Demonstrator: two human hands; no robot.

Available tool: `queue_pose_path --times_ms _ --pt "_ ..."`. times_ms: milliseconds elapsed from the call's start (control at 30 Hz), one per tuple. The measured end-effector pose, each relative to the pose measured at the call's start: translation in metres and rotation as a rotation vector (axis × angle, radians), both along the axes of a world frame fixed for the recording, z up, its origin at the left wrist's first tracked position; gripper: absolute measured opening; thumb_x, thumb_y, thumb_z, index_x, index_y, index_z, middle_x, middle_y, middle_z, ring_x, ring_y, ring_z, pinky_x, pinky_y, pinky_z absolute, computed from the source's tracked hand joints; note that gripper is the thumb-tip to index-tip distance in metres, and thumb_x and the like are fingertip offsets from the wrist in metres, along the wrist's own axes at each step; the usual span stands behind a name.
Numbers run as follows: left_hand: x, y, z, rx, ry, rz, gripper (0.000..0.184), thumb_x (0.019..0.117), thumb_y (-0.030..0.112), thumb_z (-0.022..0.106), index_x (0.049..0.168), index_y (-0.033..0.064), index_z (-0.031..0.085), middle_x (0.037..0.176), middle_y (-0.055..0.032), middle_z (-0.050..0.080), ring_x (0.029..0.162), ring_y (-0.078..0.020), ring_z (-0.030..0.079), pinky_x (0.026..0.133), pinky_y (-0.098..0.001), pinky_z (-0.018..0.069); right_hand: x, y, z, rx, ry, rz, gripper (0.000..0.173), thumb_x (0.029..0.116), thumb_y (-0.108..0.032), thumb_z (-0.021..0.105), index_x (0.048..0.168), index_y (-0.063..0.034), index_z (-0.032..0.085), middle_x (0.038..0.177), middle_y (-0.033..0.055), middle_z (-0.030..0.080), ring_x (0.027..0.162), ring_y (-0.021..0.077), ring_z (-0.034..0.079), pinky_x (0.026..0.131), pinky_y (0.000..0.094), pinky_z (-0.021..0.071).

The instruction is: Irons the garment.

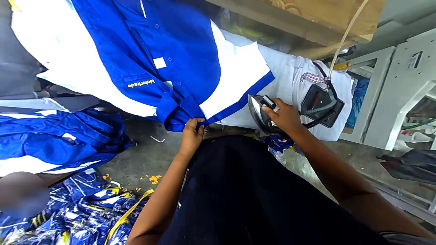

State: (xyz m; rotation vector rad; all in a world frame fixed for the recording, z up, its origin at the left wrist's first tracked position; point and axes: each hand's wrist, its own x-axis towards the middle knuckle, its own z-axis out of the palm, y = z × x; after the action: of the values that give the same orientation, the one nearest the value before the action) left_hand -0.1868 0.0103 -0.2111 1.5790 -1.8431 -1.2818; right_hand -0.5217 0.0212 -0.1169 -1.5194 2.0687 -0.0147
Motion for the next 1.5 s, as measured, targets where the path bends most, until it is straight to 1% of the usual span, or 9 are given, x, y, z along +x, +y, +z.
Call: queue_pose_path --times_ms 233,333,533,733,900,1033,1267,1400,1500 --pt "0.004 -0.006 -0.004 0.014 -0.032 -0.153 0.034 0.0982 0.0 0.061 0.131 -0.0086 0.061 0.127 -0.0291 0.064 0.114 -0.0414 0.065 0.1 -0.054 0.0518 0.025 -0.029 0.001 0.077 0.012 -0.049 0.056 0.1046 -0.048 0.056 0.137 -0.0028 0.06 0.1 0.0281 0.071 0.092 0.0493 0.07 0.078 0.067 0.0522" --pt "0.003 -0.008 -0.007 0.009 -0.053 -0.196 0.038 0.0975 0.0 0.062 0.135 -0.0074 0.06 0.131 -0.0283 0.064 0.122 -0.0446 0.061 0.106 -0.0572 0.0469 0.026 -0.044 0.001 0.067 0.025 -0.095 0.055 0.1049 -0.05 0.054 0.137 -0.0058 0.06 0.102 0.0256 0.072 0.094 0.0468 0.071 0.079 0.0649 0.053" --pt "0.006 -0.005 -0.018 -0.056 -0.059 -0.242 0.042 0.0958 -0.002 0.062 0.137 -0.0043 0.06 0.126 -0.0279 0.067 0.118 -0.0485 0.062 0.105 -0.0648 0.0432 0.007 -0.018 0.0 0.118 -0.02 0.116 0.055 0.1048 -0.046 0.057 0.138 -0.0019 0.059 0.1 0.0277 0.071 0.092 0.0486 0.07 0.079 0.0665 0.0531" --pt "-0.002 0.0 -0.024 -0.115 -0.138 -0.22 0.047 0.095 0.002 0.064 0.141 0.0001 0.059 0.115 -0.0331 0.067 0.104 -0.0552 0.063 0.097 -0.0706 0.0428 -0.054 0.002 0.017 0.206 -0.039 0.048 0.057 0.1022 -0.047 0.062 0.139 -0.0039 0.06 0.099 0.0283 0.071 0.092 0.0488 0.069 0.081 0.0681 0.0516" --pt "-0.013 0.005 -0.026 -0.166 -0.195 -0.148 0.047 0.0944 0.004 0.064 0.141 -0.0026 0.058 0.115 -0.038 0.065 0.104 -0.0611 0.061 0.096 -0.0734 0.0417 -0.127 0.016 0.045 0.267 0.079 -0.073 0.068 0.0883 -0.046 0.081 0.139 -0.0052 0.06 0.115 0.0303 0.069 0.109 0.0508 0.065 0.092 0.0719 0.0475" --pt "-0.021 0.009 -0.023 -0.183 -0.23 -0.093 0.045 0.0956 0.002 0.061 0.14 -0.005 0.058 0.12 -0.039 0.063 0.108 -0.0628 0.059 0.098 -0.0736 0.0401 -0.19 0.024 0.047 0.292 0.186 -0.119 0.046 0.0898 -0.029 0.08 0.126 -0.0037 0.068 0.11 0.0305 0.069 0.106 0.052 0.065 0.087 0.0747 0.0459" --pt "-0.035 0.015 -0.026 -0.234 -0.327 -0.003 0.045 0.0927 0.005 0.067 0.136 -0.0057 0.06 0.117 -0.0408 0.063 0.107 -0.0648 0.058 0.098 -0.0767 0.0366 -0.256 0.018 0.018 0.288 0.252 -0.152 0.038 0.0896 -0.022 0.079 0.118 0.0007 0.068 0.106 0.0347 0.067 0.103 0.0564 0.064 0.082 0.0776 0.0443" --pt "-0.037 0.017 -0.034 -0.257 -0.341 0.062 0.044 0.0924 0.004 0.069 0.135 -0.0039 0.063 0.114 -0.038 0.065 0.105 -0.0616 0.059 0.097 -0.0755 0.037 -0.255 0.017 0.015 0.28 0.259 -0.139 0.048 0.0912 -0.026 0.08 0.128 0.0011 0.064 0.114 0.0371 0.065 0.11 0.0585 0.061 0.088 0.0783 0.0428" --pt "-0.035 0.011 -0.021 -0.201 -0.295 0.031 0.046 0.092 0.002 0.07 0.137 -0.0047 0.06 0.115 -0.035 0.067 0.104 -0.0586 0.063 0.098 -0.0748 0.0374 -0.215 0.01 0.034 0.108 0.267 -0.107 0.079 0.0841 -0.027 0.087 0.147 0.0023 0.05 0.138 0.0428 0.049 0.132 0.0645 0.042 0.102 0.0824 0.0285"
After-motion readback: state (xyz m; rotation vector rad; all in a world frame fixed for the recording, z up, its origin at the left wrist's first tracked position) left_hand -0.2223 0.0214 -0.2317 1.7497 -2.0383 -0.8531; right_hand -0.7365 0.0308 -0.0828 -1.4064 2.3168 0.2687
